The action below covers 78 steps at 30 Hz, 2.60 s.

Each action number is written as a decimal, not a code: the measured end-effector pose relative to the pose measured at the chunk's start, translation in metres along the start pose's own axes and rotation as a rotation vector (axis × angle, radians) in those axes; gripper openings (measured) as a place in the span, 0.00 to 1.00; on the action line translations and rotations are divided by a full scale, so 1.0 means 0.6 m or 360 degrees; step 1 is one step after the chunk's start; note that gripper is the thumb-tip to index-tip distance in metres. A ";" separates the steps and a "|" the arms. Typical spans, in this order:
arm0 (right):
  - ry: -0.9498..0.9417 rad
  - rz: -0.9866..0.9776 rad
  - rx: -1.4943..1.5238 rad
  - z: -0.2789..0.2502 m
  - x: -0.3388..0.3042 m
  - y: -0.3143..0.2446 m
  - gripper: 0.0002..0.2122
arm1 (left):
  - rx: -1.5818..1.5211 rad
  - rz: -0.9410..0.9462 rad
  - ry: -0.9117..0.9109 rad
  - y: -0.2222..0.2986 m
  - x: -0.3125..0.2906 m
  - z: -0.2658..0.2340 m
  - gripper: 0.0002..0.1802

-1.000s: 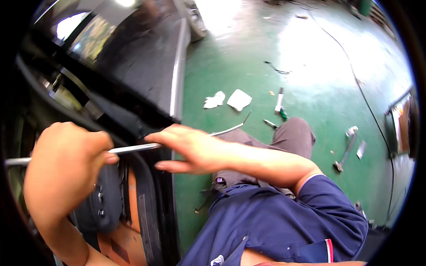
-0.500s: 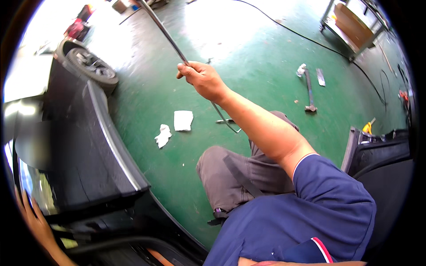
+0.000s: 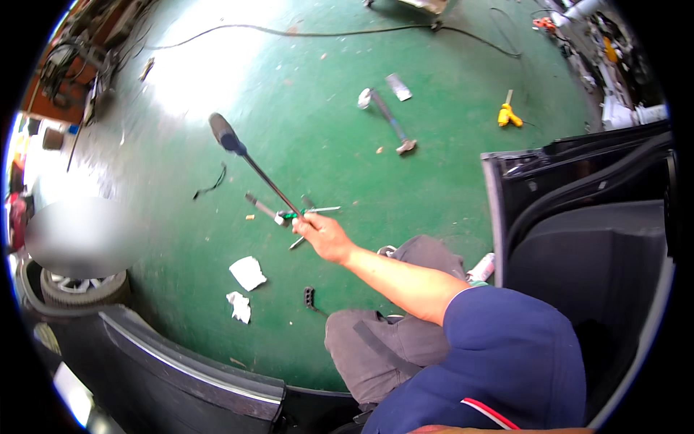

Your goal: The person sits on the floor and uses a long metal tool to pry and adjust the interior door panel of a black car. They repeatedly insert the tool into the seam between the panel and the door frame, applying pressure to separate or align components.

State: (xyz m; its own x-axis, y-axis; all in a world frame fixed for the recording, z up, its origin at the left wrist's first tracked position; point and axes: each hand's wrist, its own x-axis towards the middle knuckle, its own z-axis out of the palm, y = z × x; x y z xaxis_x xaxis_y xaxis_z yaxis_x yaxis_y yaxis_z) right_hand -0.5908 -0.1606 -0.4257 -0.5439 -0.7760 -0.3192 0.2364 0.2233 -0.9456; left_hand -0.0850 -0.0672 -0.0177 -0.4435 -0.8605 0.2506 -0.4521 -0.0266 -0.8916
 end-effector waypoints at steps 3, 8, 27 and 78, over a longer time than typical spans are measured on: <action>0.0112 0.0153 0.0162 -0.044 -0.017 -0.031 0.17 | -0.0482 0.0269 -0.0193 0.075 0.075 -0.005 0.35; 0.0372 0.0110 0.0248 -0.152 -0.074 -0.184 0.13 | -0.1675 0.0706 -0.0681 0.288 0.195 -0.100 0.34; 0.1040 0.0318 -0.0864 -0.518 -0.012 -0.588 0.14 | -0.2775 0.2053 -0.1406 0.584 0.681 -0.517 0.29; 0.1262 0.1672 0.0454 -1.336 0.055 -0.474 0.17 | -0.1387 0.3073 -0.0935 1.307 1.163 -2.161 0.18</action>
State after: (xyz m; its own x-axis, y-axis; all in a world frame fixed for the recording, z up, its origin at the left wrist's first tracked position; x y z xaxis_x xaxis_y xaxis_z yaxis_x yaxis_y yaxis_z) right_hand -1.3215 0.2232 -0.2170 -0.2959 0.2547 -0.9207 0.9311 0.2922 -0.2184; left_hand -1.7522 -0.0288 -0.0528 -0.5079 0.4383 -0.7416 -0.0818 0.8325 0.5480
